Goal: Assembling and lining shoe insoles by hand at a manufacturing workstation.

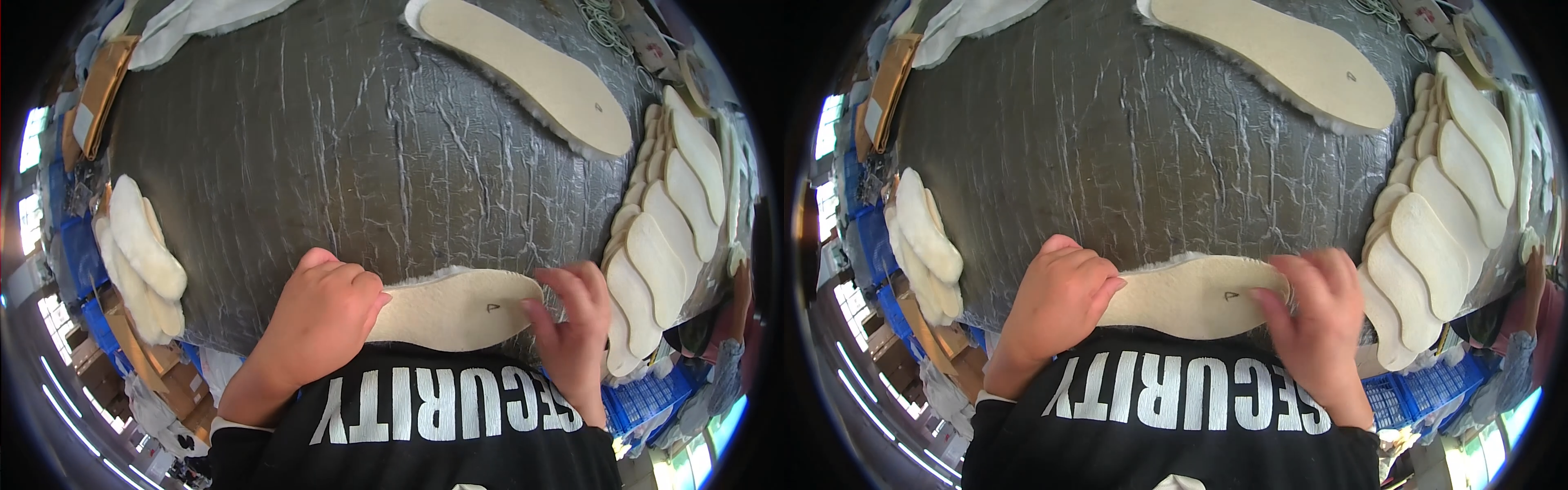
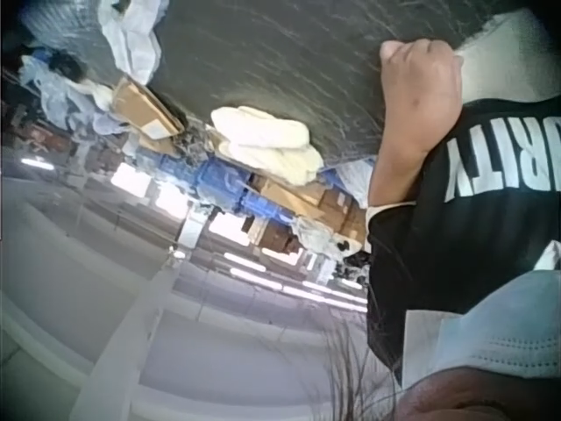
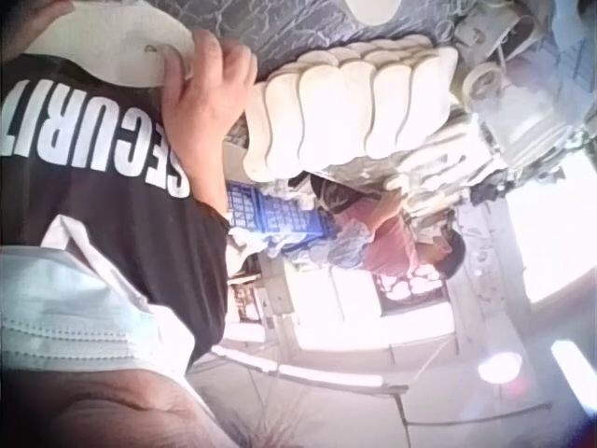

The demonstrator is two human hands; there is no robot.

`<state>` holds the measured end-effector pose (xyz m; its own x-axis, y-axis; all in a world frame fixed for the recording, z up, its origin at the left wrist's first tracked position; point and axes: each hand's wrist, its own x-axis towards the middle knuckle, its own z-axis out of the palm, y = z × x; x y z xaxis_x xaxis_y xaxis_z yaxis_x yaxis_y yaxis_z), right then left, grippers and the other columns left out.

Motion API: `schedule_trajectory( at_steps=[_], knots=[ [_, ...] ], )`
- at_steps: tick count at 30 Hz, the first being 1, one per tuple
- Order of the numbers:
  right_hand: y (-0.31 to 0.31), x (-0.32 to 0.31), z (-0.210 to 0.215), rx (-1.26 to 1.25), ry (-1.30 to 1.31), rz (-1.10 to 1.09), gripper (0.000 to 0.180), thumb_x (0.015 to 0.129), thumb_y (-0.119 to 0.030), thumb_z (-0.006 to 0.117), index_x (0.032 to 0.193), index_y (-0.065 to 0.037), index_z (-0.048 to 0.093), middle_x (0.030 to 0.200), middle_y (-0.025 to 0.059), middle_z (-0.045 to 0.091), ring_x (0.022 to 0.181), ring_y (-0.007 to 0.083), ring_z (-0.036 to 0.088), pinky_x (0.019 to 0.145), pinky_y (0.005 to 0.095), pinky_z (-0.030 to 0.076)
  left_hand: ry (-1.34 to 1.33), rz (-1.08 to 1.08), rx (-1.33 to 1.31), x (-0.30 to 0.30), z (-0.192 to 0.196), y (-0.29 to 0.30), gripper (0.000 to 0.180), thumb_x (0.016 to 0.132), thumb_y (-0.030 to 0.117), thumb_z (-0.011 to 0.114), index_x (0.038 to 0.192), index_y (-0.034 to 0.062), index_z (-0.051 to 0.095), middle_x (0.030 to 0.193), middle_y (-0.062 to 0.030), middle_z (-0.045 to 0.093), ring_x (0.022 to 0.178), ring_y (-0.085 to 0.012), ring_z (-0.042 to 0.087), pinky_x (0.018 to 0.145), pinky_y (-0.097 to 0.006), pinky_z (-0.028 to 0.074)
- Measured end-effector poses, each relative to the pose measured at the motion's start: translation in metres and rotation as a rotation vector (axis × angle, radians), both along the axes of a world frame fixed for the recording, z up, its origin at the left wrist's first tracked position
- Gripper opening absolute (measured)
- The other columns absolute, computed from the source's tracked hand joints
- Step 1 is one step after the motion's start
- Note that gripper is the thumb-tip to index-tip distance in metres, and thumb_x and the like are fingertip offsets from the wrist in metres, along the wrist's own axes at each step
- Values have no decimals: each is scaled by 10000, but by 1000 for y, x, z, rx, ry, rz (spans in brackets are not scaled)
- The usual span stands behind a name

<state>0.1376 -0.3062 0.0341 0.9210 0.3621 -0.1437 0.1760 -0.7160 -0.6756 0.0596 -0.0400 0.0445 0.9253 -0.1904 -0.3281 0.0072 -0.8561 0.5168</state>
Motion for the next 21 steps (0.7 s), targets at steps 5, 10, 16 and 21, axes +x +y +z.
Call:
schedule_trajectory(
  at_steps=[5, 10, 16, 21],
  knots=[
    [35, 15, -12, 91, -104, 505, 333, 690, -154, 781, 996, -74, 679, 896, 53, 625, 904, 259, 560, 777, 403, 438, -77, -7, -49, 3, 8, -6, 99, 802, 95, 715, 780, 34, 641, 709, -97, 604, 698, -289, 596, 812, -417, 450],
    [42, 17, -16, 54, 3, 574, 248, 714, -143, 759, 941, -74, 691, 896, 48, 639, 896, 273, 566, 807, 401, 442, -147, -25, -65, 0, 5, -7, 101, 786, 85, 720, 798, 39, 631, 708, -78, 585, 711, -276, 589, 813, -421, 444],
    [42, 17, -17, 42, -18, 582, 180, 725, -138, 754, 880, -90, 676, 852, 29, 637, 847, 252, 574, 771, 386, 435, -169, -49, -106, 1, 7, -4, 143, 744, 68, 731, 825, 34, 619, 839, -81, 593, 821, -274, 588, 803, -425, 431],
    [40, 17, -18, 73, 24, 623, 166, 735, -147, 753, 864, -90, 665, 843, 29, 633, 835, 247, 583, 746, 382, 429, -184, -42, -142, 2, 7, -7, 146, 731, 60, 734, 813, 22, 620, 975, -105, 609, 938, -295, 601, 828, -425, 432]
  ],
)
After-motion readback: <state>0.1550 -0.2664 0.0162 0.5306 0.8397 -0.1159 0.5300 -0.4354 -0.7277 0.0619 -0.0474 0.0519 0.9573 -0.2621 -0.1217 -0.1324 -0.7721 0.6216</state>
